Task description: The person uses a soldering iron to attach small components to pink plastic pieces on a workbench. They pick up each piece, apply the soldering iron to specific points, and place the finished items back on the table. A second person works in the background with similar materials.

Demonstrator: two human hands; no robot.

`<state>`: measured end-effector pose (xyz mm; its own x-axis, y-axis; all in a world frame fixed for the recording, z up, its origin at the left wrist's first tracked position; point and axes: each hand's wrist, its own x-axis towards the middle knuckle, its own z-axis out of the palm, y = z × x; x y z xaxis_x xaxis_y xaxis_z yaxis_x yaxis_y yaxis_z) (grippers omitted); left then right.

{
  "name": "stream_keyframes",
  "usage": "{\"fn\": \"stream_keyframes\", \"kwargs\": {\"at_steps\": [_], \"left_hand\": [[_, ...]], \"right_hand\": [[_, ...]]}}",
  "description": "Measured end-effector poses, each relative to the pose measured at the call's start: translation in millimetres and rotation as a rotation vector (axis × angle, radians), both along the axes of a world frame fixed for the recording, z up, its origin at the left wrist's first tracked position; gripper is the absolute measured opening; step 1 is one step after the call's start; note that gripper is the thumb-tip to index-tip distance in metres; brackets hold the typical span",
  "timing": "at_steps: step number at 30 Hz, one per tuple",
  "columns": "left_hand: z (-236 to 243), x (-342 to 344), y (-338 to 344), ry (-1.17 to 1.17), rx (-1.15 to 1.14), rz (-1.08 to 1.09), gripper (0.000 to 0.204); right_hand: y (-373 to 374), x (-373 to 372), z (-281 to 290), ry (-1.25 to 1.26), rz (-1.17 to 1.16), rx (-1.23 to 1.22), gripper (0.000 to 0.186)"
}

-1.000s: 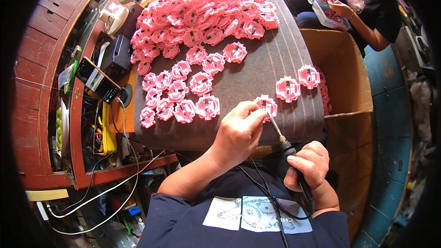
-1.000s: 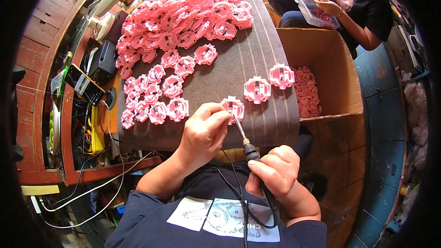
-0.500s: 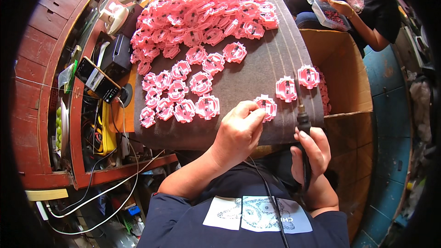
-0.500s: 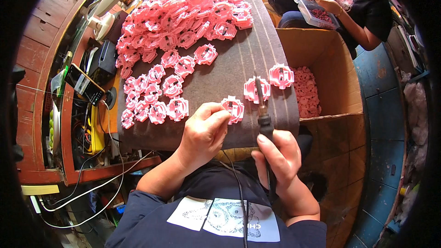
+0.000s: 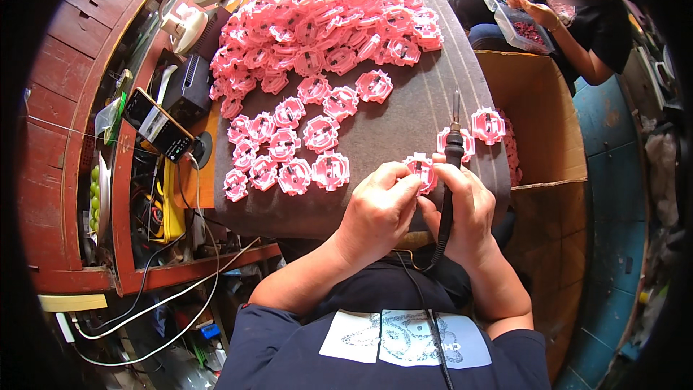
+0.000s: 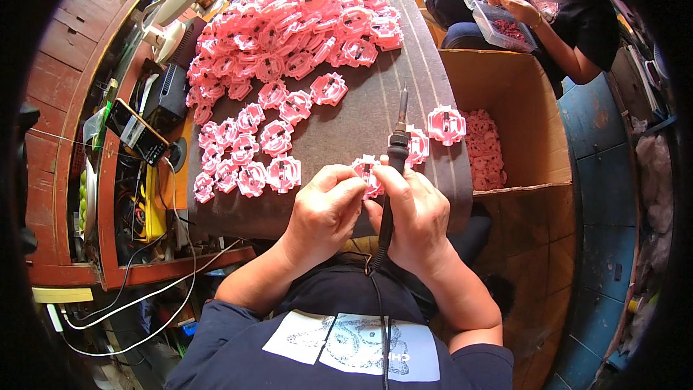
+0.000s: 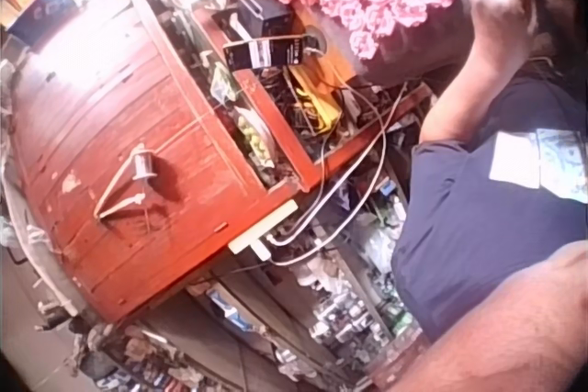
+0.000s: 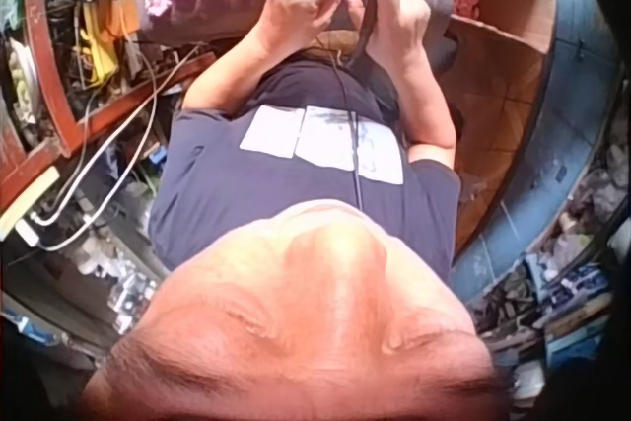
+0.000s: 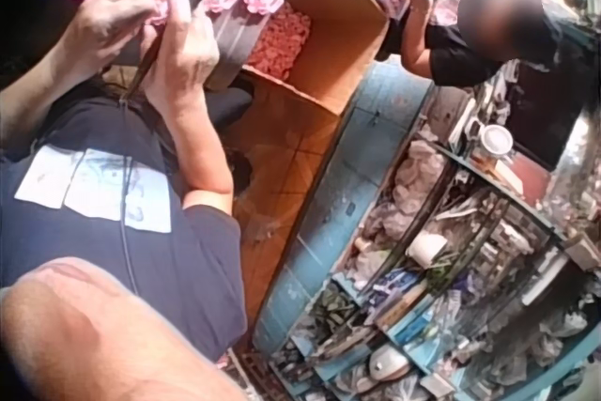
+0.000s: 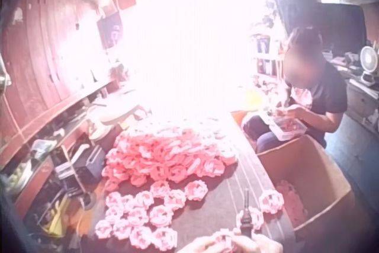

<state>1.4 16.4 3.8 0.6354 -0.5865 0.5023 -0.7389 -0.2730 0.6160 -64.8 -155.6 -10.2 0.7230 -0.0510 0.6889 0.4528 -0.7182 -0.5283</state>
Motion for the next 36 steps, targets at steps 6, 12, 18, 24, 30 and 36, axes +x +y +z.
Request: {"fn": "stream_keyframes", "kwargs": {"at_steps": [6,12,18,24,30,36], "left_hand": [[1,0,0,0.011,0.004,-0.004,0.023],[1,1,0,-0.006,0.010,-0.003,0.024],[3,0,0,0.001,0.016,-0.001,0.025],[2,0,1,0.005,0.020,-0.011,0.025],[32,17,5,0.088,0.077,-0.030,0.025],[39,91,-13,-0.154,0.529,0.240,0.028]], "right_hand": [[-2,2,0,0.024,0.016,0.006,0.057],[-2,2,-2,0.016,0.011,0.004,0.057],[-2,2,-2,0.015,0.009,0.014,0.057],[-2,2,-3,0.018,0.009,0.015,0.056],[-2,1,-6,0.017,-0.002,0.014,0.054],[0,4,1,0.000,-0.012,0.006,0.054]]}}
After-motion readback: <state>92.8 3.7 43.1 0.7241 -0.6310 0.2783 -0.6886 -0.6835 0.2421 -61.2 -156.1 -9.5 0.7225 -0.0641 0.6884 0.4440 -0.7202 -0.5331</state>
